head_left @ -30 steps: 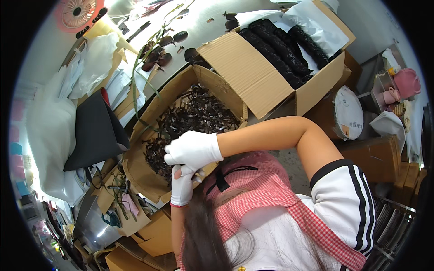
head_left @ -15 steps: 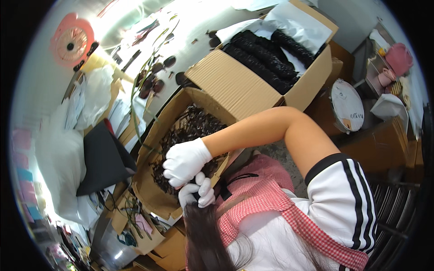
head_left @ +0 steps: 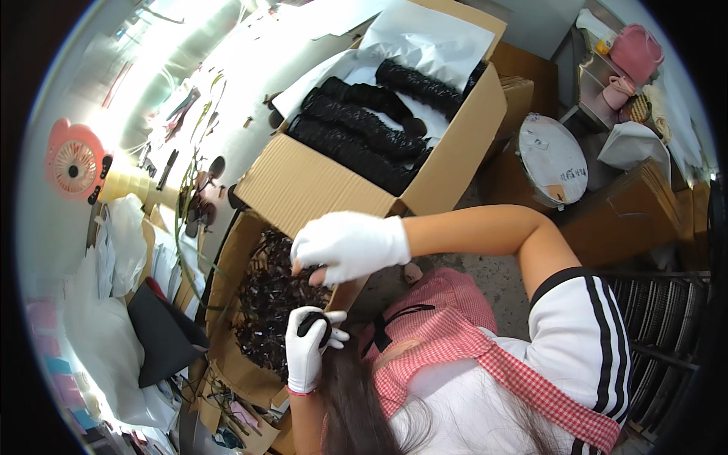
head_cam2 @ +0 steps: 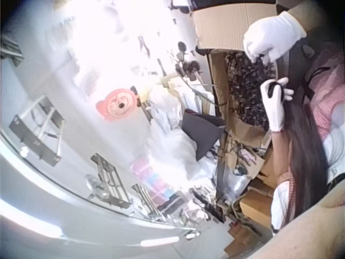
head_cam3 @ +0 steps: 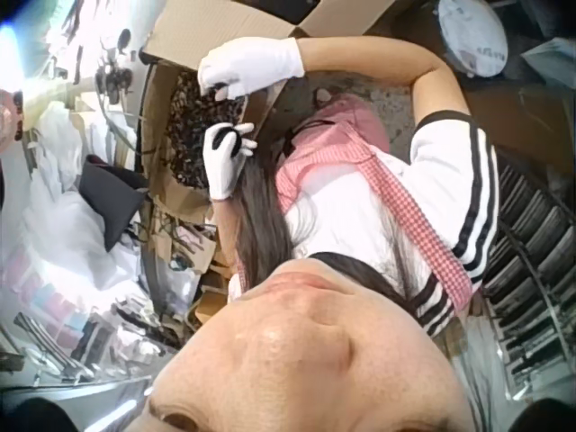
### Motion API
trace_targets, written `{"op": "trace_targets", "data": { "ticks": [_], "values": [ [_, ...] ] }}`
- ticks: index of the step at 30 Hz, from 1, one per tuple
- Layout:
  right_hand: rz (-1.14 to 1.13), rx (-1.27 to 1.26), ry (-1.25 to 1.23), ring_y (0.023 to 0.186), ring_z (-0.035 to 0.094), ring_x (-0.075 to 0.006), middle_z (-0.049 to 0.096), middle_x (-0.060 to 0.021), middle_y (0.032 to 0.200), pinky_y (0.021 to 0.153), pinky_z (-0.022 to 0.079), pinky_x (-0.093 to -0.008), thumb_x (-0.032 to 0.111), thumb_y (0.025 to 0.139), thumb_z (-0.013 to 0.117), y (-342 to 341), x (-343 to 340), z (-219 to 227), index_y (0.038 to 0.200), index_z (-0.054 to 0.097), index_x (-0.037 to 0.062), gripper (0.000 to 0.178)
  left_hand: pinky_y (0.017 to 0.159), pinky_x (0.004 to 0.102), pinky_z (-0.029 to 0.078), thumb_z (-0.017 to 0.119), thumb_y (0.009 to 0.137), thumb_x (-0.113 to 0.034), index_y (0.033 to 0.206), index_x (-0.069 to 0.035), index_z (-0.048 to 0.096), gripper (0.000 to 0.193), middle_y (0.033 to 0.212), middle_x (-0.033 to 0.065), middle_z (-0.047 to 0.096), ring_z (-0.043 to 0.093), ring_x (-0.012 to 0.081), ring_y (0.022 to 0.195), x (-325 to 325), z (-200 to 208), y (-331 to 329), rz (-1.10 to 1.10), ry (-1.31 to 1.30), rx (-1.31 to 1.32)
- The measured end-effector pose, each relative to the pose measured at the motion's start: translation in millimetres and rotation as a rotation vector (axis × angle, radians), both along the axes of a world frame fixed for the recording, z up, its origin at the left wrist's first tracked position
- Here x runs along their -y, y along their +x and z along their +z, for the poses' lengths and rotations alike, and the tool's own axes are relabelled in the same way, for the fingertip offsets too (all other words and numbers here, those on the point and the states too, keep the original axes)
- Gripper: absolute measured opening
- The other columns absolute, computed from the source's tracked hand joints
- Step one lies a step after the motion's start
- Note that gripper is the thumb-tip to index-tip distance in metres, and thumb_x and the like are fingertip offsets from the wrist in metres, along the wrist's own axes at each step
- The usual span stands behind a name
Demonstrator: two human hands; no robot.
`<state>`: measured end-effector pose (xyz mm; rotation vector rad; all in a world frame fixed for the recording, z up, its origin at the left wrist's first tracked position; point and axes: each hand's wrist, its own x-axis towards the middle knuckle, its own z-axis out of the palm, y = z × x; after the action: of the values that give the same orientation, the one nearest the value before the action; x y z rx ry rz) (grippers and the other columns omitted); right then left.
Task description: The person assembles sunglasses by attaching small metal arms to black frames, then places the completed units into a cardboard box. The person also retrieves a metal rack, places it on the table, and arranges the assembled sunglasses on it before covering the box with tissue paper.
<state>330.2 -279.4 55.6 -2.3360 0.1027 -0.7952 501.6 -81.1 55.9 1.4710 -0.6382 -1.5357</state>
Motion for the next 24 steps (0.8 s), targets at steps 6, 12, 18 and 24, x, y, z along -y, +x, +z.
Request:
{"op": "trace_targets", "data": {
  "ticks": [6, 12, 18, 24],
  "values": [
    [-0.681, -0.142, 0.111, 0.097, 0.066, -0.0294, 0.067, -0.0122, 0.103, 0.087, 0.053, -0.0346, 0.019, 0.090, 0.067, -122, 96, -2, 0.114, 0.066, 0.0065, 0.027, 0.065, 0.0289, 0.058, 0.055, 0.101, -0.011, 0.113, 0.001, 0.060, 0.017, 0.107, 0.0158, 0.069, 0.069, 0.0201, 0.078, 53, 21, -35, -0.032, -0.131, 0.117],
    [-0.839, -0.774, 0.052, 0.107, 0.065, -0.0343, 0.069, -0.0195, 0.113, 0.093, 0.052, -0.0424, 0.027, 0.085, 0.073, -166, 155, -19, 0.118, 0.066, 0.0021, 0.042, 0.055, 0.0251, 0.053, 0.057, 0.097, -0.005, 0.103, -0.003, 0.048, 0.011, 0.087, 0.0148, 0.070, 0.064, 0.0152, 0.062, 102, 39, -35, -0.064, -0.103, 0.265],
    [-0.834, -0.994, 0.031, 0.082, 0.070, -0.0387, 0.070, -0.0242, 0.082, 0.075, 0.056, -0.0443, 0.019, 0.073, 0.080, -155, 169, -35, 0.084, 0.074, -0.0038, 0.026, 0.055, 0.0201, 0.041, 0.060, 0.095, -0.004, 0.098, -0.004, 0.050, 0.011, 0.088, 0.0101, 0.069, 0.050, 0.0062, 0.060, 164, 39, -34, -0.217, -0.261, 0.236],
    [-0.925, -0.952, 0.043, 0.089, 0.070, -0.0393, 0.069, -0.0263, 0.095, 0.079, 0.056, -0.0442, 0.016, 0.074, 0.079, -147, 170, -45, 0.088, 0.071, -0.0046, 0.026, 0.060, 0.0225, 0.045, 0.072, 0.089, -0.006, 0.101, -0.003, 0.058, 0.019, 0.081, 0.0014, 0.061, 0.052, 0.0054, 0.065, 221, 32, -45, -0.333, -0.274, 0.328]
  ]
}}
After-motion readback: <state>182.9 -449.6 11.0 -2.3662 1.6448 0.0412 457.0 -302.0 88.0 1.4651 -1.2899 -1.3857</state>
